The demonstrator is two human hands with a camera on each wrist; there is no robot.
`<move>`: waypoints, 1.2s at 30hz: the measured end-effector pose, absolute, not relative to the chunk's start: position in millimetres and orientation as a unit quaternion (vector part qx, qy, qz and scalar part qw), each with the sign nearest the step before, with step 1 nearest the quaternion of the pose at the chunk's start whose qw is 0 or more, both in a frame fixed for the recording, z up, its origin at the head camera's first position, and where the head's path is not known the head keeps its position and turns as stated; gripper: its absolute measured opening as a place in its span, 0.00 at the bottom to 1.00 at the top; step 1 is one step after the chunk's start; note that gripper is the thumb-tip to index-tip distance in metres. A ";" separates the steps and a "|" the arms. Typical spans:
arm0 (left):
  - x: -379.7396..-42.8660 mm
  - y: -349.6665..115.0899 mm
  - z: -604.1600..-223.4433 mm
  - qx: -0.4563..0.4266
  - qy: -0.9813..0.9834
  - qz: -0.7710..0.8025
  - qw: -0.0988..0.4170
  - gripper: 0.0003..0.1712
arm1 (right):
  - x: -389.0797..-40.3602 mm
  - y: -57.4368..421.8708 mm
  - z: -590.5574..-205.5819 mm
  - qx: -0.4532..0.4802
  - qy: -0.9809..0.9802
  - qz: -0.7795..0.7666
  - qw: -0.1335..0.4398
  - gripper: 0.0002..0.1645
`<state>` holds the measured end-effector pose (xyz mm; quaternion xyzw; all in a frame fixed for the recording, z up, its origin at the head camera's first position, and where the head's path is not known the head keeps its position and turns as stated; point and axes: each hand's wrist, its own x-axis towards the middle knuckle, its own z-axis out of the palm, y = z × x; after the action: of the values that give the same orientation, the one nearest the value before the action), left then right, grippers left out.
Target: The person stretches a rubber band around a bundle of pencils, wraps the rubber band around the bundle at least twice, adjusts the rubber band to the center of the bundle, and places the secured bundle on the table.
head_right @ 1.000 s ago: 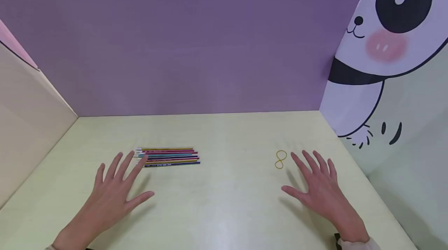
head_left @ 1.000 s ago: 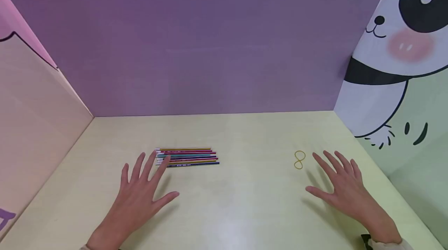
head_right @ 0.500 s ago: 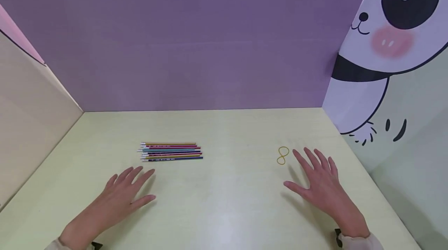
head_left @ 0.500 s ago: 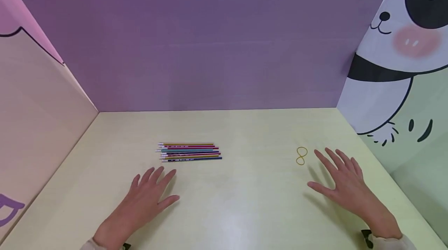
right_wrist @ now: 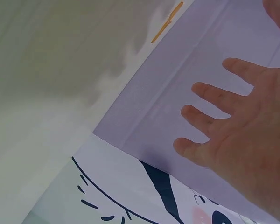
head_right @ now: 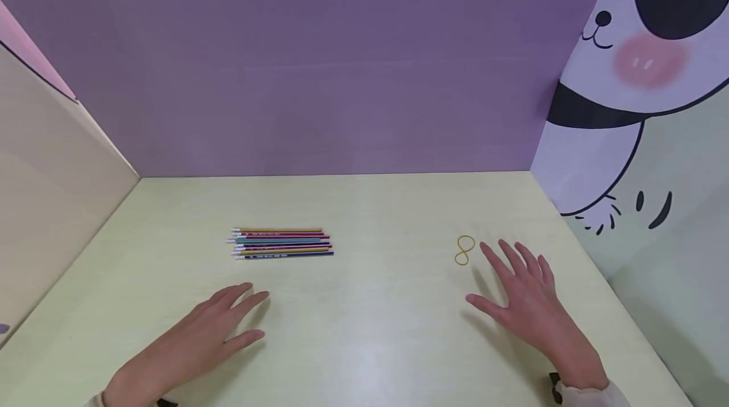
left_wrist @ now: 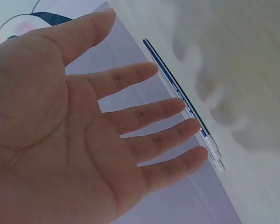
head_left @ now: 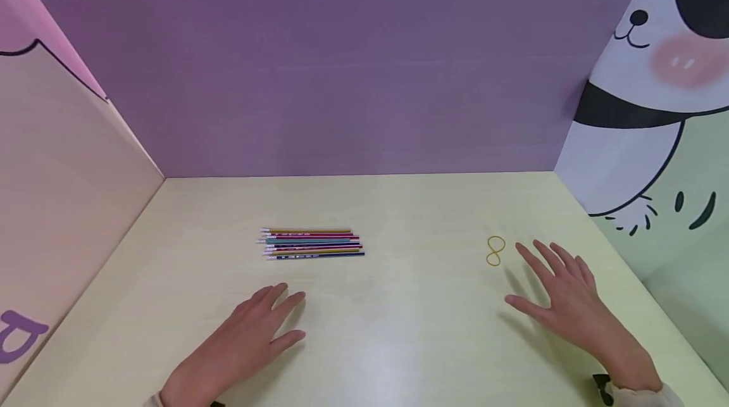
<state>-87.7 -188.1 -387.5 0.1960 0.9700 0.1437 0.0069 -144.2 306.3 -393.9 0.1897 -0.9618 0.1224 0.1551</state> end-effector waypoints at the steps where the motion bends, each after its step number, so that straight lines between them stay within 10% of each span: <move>1: -88.7 -189.3 -387.5 0.197 0.970 0.146 0.008 0.31 | -143.3 306.3 -393.9 0.188 -0.962 0.122 0.153 0.53; 11: -152.7 -223.3 -386.7 0.197 0.961 0.163 -0.101 0.21 | -137.2 282.4 -393.9 0.218 -0.950 0.196 0.112 0.38; 18: -174.8 -250.9 -386.9 0.147 0.963 0.217 -0.068 0.27 | -129.0 257.8 -379.3 0.238 -0.917 0.303 -0.102 0.32; 36: -186.9 -271.6 -392.2 0.110 0.946 0.306 0.000 0.36 | -180.4 210.7 -378.6 0.310 -0.879 0.321 -0.168 0.33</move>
<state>-186.9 -271.6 -392.2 0.1102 0.9457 0.3057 0.0005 -180.4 210.7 -378.6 0.3097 -0.8791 0.3207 -0.1684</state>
